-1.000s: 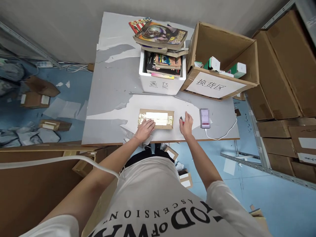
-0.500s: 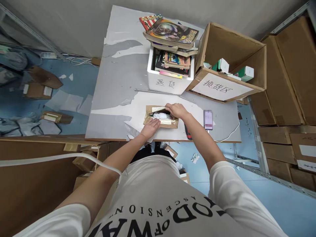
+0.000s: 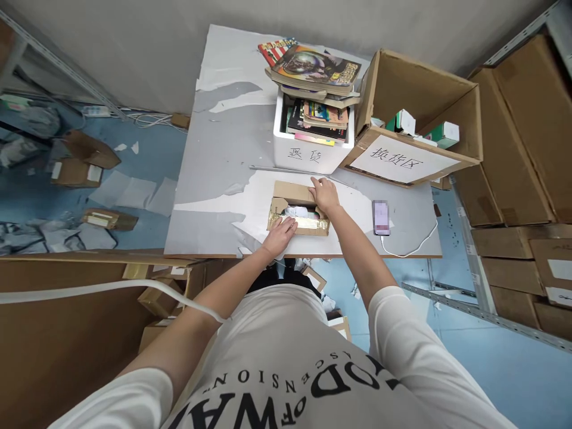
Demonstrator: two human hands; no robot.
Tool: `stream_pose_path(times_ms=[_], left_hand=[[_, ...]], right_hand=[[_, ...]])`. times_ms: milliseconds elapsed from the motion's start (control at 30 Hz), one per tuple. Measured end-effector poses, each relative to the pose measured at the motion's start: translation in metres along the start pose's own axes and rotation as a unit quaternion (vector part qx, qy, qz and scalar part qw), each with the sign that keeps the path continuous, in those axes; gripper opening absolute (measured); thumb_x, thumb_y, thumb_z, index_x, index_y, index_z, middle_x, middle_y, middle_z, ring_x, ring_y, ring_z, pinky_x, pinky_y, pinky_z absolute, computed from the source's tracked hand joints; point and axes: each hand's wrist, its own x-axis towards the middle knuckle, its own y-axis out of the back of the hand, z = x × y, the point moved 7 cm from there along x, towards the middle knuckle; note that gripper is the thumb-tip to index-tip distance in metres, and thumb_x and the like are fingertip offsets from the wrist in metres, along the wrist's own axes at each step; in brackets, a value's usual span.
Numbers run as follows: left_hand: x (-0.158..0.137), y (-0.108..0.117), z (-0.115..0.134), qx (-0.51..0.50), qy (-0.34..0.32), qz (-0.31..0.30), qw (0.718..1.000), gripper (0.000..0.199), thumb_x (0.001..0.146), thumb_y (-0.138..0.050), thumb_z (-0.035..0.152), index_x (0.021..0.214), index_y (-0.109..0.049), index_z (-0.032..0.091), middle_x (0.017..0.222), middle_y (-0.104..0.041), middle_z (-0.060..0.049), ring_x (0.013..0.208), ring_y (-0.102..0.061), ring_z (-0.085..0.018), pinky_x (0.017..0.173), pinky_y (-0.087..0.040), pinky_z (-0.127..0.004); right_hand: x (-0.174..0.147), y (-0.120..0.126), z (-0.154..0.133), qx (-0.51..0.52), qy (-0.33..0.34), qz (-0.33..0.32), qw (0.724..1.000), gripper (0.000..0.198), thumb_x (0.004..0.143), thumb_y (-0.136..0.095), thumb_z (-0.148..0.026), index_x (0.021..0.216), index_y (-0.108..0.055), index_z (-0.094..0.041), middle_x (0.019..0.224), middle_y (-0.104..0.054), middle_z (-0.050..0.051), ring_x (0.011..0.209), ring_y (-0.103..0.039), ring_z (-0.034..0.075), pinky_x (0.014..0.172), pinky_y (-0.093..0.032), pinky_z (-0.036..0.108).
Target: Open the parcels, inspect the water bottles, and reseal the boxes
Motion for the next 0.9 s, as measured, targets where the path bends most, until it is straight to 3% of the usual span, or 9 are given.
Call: stream_pose_path(times_ms=[100,167,233,400,567,633,733,833,900], left_hand=[[-0.001,0.018,-0.004,-0.032,-0.005,0.033,0.999,0.039,0.093,-0.040,0.018,0.131,-0.047,0.012,0.141,-0.045,-0.020,0.137,-0.035,-0.026,0.110,-0.033,-0.048],[-0.002,0.035,-0.011,-0.043,-0.011,0.046,0.998,0.045,0.092,-0.046,0.023,0.136,-0.042,0.013,0.147,-0.037,-0.020,0.141,-0.028,-0.027,0.111,-0.032,-0.047],[-0.002,0.049,-0.025,-0.035,-0.007,0.043,0.998,0.061,0.087,-0.056,0.032,0.141,-0.036,0.014,0.151,-0.030,-0.020,0.144,-0.020,-0.029,0.114,-0.026,-0.049],[0.007,0.057,-0.073,-0.053,0.020,-0.044,0.997,0.112,0.062,-0.077,0.051,0.149,-0.016,0.014,0.155,-0.019,-0.021,0.144,-0.014,-0.037,0.113,-0.022,-0.055],[0.014,0.050,-0.090,-0.114,0.001,-0.050,0.992,0.103,0.065,-0.074,0.041,0.148,-0.020,0.012,0.155,-0.021,-0.019,0.141,-0.026,-0.030,0.112,-0.032,-0.041],[0.015,0.048,-0.093,-0.113,0.021,-0.051,0.992,0.096,0.068,-0.069,0.033,0.148,-0.021,0.010,0.155,-0.021,-0.018,0.141,-0.028,-0.029,0.111,-0.036,-0.037],[0.015,0.047,-0.089,-0.099,0.020,-0.075,0.992,0.091,0.071,-0.063,0.031,0.148,-0.020,0.007,0.156,-0.019,-0.018,0.142,-0.026,-0.028,0.111,-0.034,-0.035],[0.013,0.053,-0.085,-0.055,0.011,-0.122,0.991,0.094,0.073,-0.060,0.034,0.149,-0.012,0.007,0.157,-0.012,-0.019,0.145,-0.016,-0.029,0.114,-0.027,-0.045],[0.010,0.061,-0.082,-0.002,0.009,-0.175,0.985,0.099,0.069,-0.063,0.030,0.150,-0.009,0.010,0.157,-0.009,-0.019,0.145,-0.010,-0.033,0.113,-0.022,-0.054]], right_hand=[[-0.027,0.008,-0.022,-0.009,0.092,0.083,0.992,0.044,0.097,-0.027,-0.018,0.137,-0.044,-0.017,0.141,-0.043,0.015,0.130,-0.037,0.027,0.110,-0.022,0.049],[-0.054,0.005,-0.042,-0.006,0.216,0.057,0.975,0.043,0.097,-0.026,-0.017,0.133,-0.048,-0.019,0.139,-0.046,0.012,0.129,-0.037,0.024,0.111,-0.023,0.048],[-0.079,-0.001,-0.055,0.002,0.285,0.001,0.959,0.040,0.097,-0.034,-0.026,0.132,-0.048,-0.016,0.133,-0.051,0.014,0.123,-0.043,0.025,0.108,-0.029,0.046],[-0.098,-0.011,-0.060,-0.013,0.173,-0.086,0.981,0.063,0.084,-0.061,-0.039,0.135,-0.040,-0.009,0.118,-0.057,0.017,0.107,-0.052,0.029,0.091,-0.041,0.041],[-0.107,-0.016,-0.073,-0.051,0.123,-0.069,0.989,0.022,0.091,-0.045,-0.018,0.110,-0.055,-0.017,0.104,-0.063,0.012,0.094,-0.056,0.024,0.076,-0.042,0.034],[-0.121,-0.024,-0.078,-0.062,0.137,-0.041,0.988,0.025,0.093,-0.036,-0.013,0.105,-0.058,-0.018,0.104,-0.064,0.013,0.095,-0.056,0.024,0.079,-0.041,0.035],[-0.147,-0.038,-0.080,-0.027,0.150,0.022,0.988,0.024,0.093,-0.040,-0.016,0.108,-0.058,-0.016,0.123,-0.058,0.016,0.112,-0.050,0.027,0.093,-0.038,0.041],[-0.162,-0.042,-0.074,0.063,0.160,0.047,0.984,0.028,0.090,-0.047,-0.026,0.113,-0.057,-0.013,0.137,-0.048,0.019,0.128,-0.040,0.029,0.105,-0.031,0.048],[-0.160,-0.036,-0.066,0.132,0.160,0.027,0.978,0.028,0.092,-0.043,-0.025,0.111,-0.059,-0.013,0.135,-0.052,0.017,0.128,-0.043,0.026,0.106,-0.033,0.046]])
